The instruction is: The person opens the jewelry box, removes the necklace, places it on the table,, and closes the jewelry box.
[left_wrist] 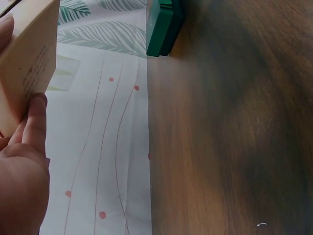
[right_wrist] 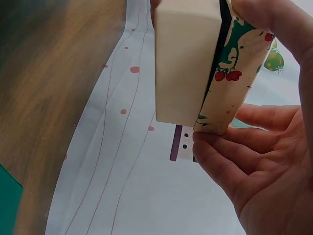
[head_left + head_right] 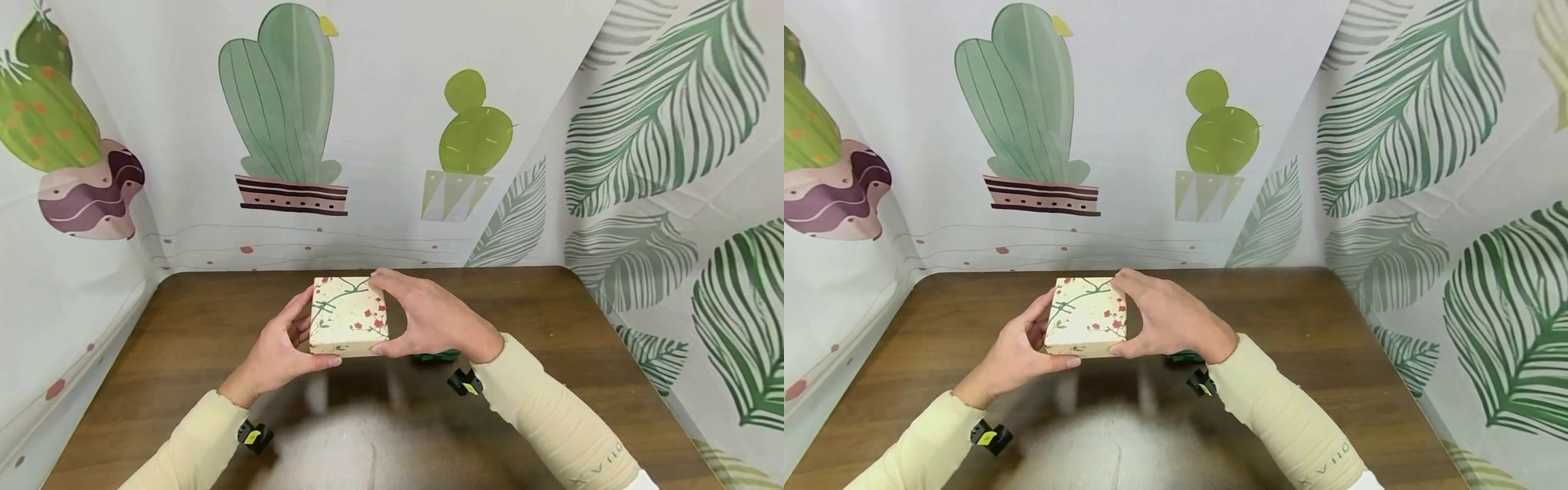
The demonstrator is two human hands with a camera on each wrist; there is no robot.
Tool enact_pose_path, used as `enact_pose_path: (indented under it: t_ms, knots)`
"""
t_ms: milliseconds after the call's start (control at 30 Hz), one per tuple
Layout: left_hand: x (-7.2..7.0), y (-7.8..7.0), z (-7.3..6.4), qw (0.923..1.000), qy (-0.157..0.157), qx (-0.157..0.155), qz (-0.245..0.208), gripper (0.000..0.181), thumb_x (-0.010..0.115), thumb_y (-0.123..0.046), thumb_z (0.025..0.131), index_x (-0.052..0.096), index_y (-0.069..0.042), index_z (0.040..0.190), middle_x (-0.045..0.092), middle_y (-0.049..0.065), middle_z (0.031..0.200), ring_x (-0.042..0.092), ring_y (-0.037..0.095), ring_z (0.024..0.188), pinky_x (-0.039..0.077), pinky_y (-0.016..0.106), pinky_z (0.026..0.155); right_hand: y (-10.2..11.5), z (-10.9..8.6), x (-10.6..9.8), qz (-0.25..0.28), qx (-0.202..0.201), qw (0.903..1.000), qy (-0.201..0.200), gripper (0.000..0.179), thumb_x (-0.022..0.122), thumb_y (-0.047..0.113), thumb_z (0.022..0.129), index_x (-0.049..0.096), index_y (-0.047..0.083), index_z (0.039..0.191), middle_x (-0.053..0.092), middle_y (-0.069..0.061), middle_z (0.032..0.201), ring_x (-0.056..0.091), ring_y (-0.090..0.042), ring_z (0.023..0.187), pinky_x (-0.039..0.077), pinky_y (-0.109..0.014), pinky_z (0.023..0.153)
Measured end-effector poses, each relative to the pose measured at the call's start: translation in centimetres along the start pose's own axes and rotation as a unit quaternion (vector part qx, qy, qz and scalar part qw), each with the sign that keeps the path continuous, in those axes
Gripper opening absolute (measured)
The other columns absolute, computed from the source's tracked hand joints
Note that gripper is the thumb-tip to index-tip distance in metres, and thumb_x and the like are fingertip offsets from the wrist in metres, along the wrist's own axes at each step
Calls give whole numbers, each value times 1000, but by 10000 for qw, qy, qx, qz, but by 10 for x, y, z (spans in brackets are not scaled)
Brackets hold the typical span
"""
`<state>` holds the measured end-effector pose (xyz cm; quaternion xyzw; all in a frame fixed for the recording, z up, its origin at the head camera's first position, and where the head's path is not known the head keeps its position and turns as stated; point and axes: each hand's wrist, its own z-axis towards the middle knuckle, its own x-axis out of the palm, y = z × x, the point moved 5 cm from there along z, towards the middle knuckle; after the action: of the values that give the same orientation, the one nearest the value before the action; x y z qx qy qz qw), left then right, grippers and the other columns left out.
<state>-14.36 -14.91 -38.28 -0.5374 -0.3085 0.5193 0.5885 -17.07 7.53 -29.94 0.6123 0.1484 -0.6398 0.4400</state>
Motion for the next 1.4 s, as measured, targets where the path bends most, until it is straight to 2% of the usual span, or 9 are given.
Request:
enact_pose_path:
  t_ms: [167, 267, 367, 533, 667, 967, 1133, 1300, 1400]
  knots:
    - [1, 2, 1, 9997, 147, -132, -163, 121, 92, 0, 74, 15, -5, 167, 39, 21, 163, 66, -2, 120, 56, 17, 96, 0, 0, -3, 41, 3, 10000, 31, 84, 90, 45, 73, 56, 12, 142, 57, -1, 147, 62, -16, 123, 54, -36, 106]
    - [2, 2, 1, 9993, 205, -213, -241, 123, 92, 0, 74, 13, -7, 167, 36, 21, 165, 66, -2, 120, 57, 18, 95, 1, -1, -4, 56, -45, 10000, 11, 84, 90, 44, 73, 56, 12, 142, 57, 0, 146, 62, -17, 121, 54, -36, 105]
    - [1, 2, 1, 9991, 213, -227, -275, 122, 92, 0, 74, 14, -9, 167, 30, 18, 168, 64, -2, 123, 56, 18, 96, 1, -2, -5, 71, -51, 10000, -14, 84, 91, 44, 72, 56, 13, 141, 57, 1, 145, 62, -16, 120, 54, -36, 105]
    - [-2, 3, -1, 9986, 234, -315, -354, 121, 93, 1, 72, 20, -15, 167, 37, 19, 165, 63, -1, 126, 57, 21, 98, 0, -3, -6, 50, -50, 10000, -51, 82, 91, 44, 72, 57, 14, 141, 56, 4, 145, 62, -14, 120, 54, -35, 104]
    - [-3, 2, -1, 9979, 296, -390, -430, 120, 94, 0, 71, 23, -20, 165, 34, 15, 167, 64, 2, 127, 58, 26, 97, 0, -5, -8, 8, -43, 10000, -67, 83, 91, 44, 73, 57, 12, 142, 56, 3, 145, 62, -14, 122, 54, -35, 106]
    - [-6, 3, -3, 9978, 319, -370, -444, 118, 92, 3, 72, 22, -15, 165, 23, 14, 171, 65, 0, 123, 59, 23, 95, -4, -10, -8, 40, 128, 9999, 8, 87, 89, 45, 75, 54, 10, 147, 54, -1, 151, 61, -18, 130, 52, -39, 110]
    - [-8, 5, -4, 9973, 364, -408, -491, 115, 91, 4, 73, 22, -11, 164, 27, 21, 167, 68, 5, 120, 60, 27, 93, -7, -13, -8, 60, 245, 9997, 9, 88, 89, 46, 75, 54, 11, 147, 54, -1, 152, 60, -19, 131, 53, -39, 109]
    - [-10, 5, -5, 9973, 368, -467, -442, 114, 91, 4, 73, 23, -11, 163, 26, 21, 167, 68, 6, 120, 61, 30, 94, -7, -15, -10, 57, 265, 9996, -15, 87, 90, 46, 74, 55, 12, 147, 54, -1, 153, 60, -18, 132, 53, -39, 109]
    - [-12, 5, -6, 9972, 365, -495, -433, 115, 92, 5, 71, 24, -12, 162, 27, 21, 166, 68, 5, 119, 61, 28, 91, -8, -17, -10, 68, 299, 9995, -6, 88, 90, 46, 75, 54, 11, 148, 53, -1, 154, 59, -19, 133, 53, -39, 109]
